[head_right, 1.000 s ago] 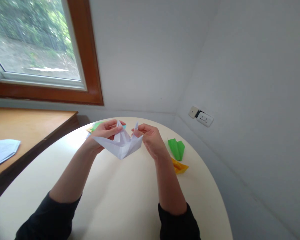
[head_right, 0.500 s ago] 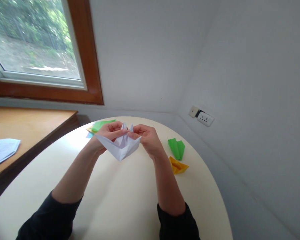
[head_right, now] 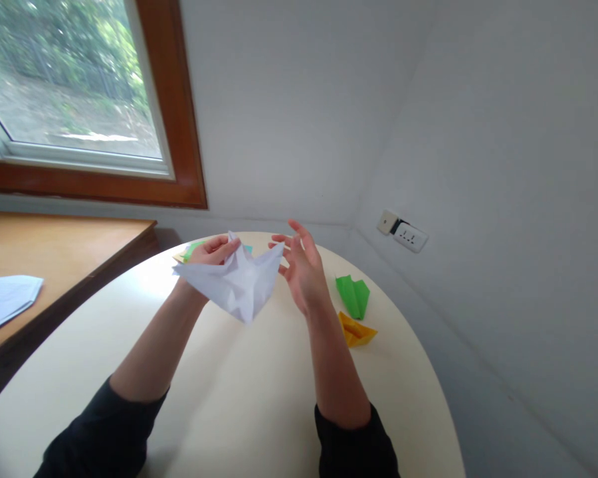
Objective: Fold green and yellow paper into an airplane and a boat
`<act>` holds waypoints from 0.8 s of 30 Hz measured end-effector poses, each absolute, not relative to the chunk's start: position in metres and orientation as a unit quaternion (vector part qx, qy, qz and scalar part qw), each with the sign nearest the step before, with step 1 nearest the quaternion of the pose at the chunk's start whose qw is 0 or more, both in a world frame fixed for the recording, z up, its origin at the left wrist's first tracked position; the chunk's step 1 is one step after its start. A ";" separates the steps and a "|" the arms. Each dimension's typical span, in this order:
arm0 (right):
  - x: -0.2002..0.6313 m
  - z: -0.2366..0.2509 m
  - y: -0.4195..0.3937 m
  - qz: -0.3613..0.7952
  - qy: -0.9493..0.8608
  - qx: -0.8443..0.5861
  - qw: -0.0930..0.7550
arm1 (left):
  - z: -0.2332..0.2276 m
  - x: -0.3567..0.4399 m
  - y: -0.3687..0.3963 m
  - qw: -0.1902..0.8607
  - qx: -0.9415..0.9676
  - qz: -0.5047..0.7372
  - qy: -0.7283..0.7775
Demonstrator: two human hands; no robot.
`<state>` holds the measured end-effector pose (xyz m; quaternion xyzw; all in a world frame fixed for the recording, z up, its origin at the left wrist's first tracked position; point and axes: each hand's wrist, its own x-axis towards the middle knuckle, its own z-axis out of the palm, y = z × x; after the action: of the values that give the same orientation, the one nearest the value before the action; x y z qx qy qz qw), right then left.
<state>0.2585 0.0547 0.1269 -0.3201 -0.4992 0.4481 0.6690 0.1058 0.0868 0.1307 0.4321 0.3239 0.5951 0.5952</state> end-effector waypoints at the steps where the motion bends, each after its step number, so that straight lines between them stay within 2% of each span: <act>1: 0.259 0.128 0.053 0.450 -0.516 -0.308 0.661 | 0.130 0.105 0.089 0.588 0.417 0.608 0.332; 10: 0.264 0.127 0.047 0.468 -0.655 -0.243 0.541 | 0.129 0.099 0.097 0.547 0.344 0.680 0.347; 19: 0.276 0.125 0.042 0.496 -0.708 -0.259 0.432 | 0.124 0.092 0.101 0.531 0.325 0.702 0.345; 21: 0.275 0.125 0.039 0.477 -0.720 -0.280 0.419 | 0.123 0.092 0.102 0.518 0.329 0.708 0.348; 24: 0.267 0.120 0.035 0.438 -0.717 -0.304 0.448 | 0.116 0.093 0.102 0.501 0.333 0.713 0.360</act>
<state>0.2669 0.0350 0.1204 -0.3044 -0.7173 0.4382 0.4482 0.0934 0.1024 0.1156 0.3328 0.3603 0.7133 0.5006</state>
